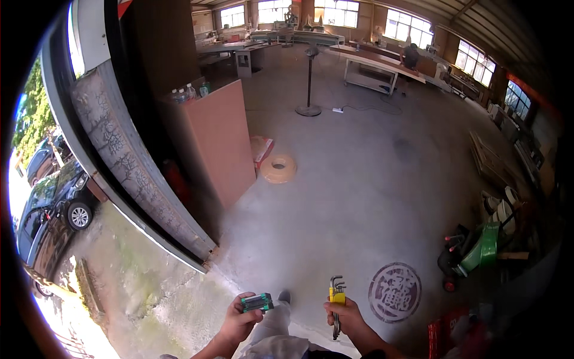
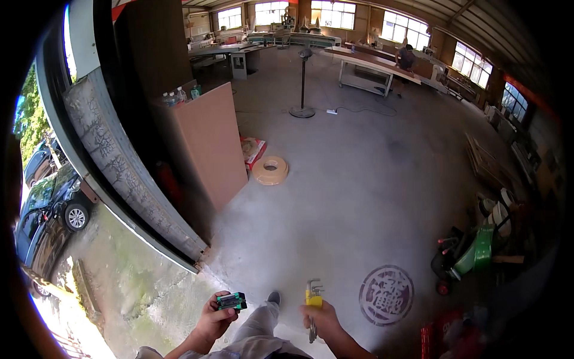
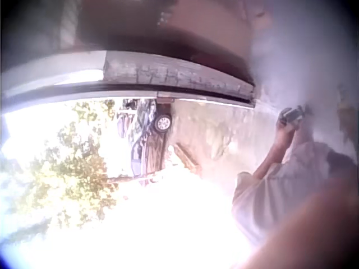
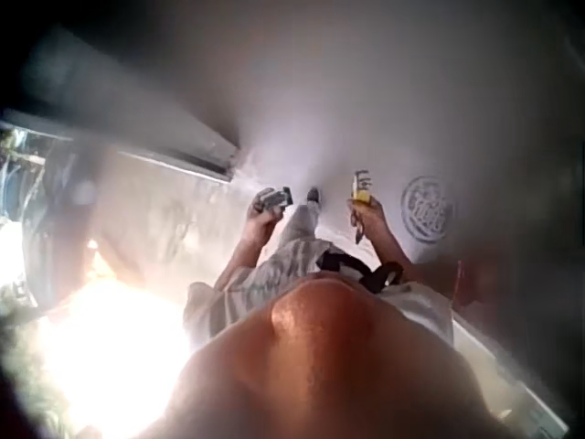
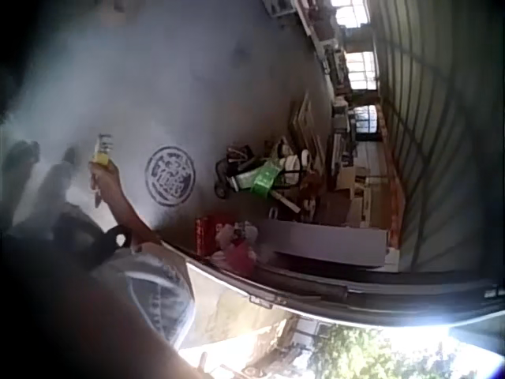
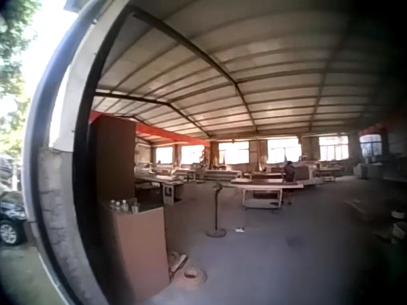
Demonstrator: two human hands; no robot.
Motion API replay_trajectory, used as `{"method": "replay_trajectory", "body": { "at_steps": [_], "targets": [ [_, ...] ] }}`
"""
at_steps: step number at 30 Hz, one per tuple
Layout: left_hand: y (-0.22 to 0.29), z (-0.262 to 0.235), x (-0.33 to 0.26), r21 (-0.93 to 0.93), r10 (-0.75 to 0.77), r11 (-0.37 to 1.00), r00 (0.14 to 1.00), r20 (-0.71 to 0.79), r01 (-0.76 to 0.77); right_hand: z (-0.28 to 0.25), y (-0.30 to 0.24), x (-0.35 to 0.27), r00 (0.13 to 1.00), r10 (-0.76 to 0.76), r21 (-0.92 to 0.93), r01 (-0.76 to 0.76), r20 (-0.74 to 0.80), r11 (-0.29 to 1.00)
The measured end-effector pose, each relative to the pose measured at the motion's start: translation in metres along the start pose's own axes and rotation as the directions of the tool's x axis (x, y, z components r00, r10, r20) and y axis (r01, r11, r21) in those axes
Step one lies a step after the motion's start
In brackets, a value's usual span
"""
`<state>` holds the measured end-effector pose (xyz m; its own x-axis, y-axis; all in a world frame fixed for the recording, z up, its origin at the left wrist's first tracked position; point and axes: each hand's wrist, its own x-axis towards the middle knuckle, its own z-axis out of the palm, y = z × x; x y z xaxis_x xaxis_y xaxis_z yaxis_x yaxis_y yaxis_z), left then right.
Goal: The person handles a linear guide block and Allen keys, measures the block with a ruler, and then uses an Allen key to tighten a screw on the side of the block.
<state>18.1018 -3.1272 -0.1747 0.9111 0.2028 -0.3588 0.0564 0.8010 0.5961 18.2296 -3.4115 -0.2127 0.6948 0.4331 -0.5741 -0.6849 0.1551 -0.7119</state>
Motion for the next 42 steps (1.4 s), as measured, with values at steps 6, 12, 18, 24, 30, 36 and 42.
{"method": "replay_trajectory", "body": {
  "at_steps": [6, 12, 18, 24, 30, 36, 42],
  "targets": [
    [0.074, 0.066, 0.172, 0.005, -0.004, 1.000, 0.998, 0.060, 0.004, 0.015, -0.141, 0.090, 0.994, 0.046, 0.069, -0.039, -0.102, 0.997],
    [0.139, 0.176, 0.375, 0.088, -0.100, 0.993, 0.968, 0.232, 0.082, -0.032, -0.270, 0.189, 0.944, -0.114, 0.257, 0.198, -0.308, 0.946],
    [0.170, 0.257, 0.573, 0.192, -0.125, 0.979, 0.946, 0.300, 0.068, -0.079, -0.370, 0.346, 0.921, -0.138, 0.267, 0.246, -0.364, 0.932],
    [0.203, 0.304, 0.699, 0.096, -0.005, 0.995, 1.000, -0.002, 0.005, -0.056, -0.534, 0.519, 0.988, -0.066, 0.245, 0.099, -0.140, 0.964],
    [0.245, 0.293, 0.855, 0.011, 0.194, 0.981, 0.969, -0.154, -0.194, -0.022, -0.693, 0.715, 0.997, -0.066, -0.085, 0.062, -0.046, 0.994],
    [0.293, 0.324, 1.051, 0.000, 0.243, 0.969, 0.959, -0.149, -0.245, -0.026, -0.829, 0.876, 0.997, -0.052, -0.150, 0.043, -0.054, 0.988],
    [0.371, 0.419, 1.271, 0.191, 0.169, 0.968, 0.985, -0.019, -0.163, -0.067, -0.934, 1.032, 0.988, -0.076, -0.034, 0.072, -0.136, 0.997]
  ]
}}
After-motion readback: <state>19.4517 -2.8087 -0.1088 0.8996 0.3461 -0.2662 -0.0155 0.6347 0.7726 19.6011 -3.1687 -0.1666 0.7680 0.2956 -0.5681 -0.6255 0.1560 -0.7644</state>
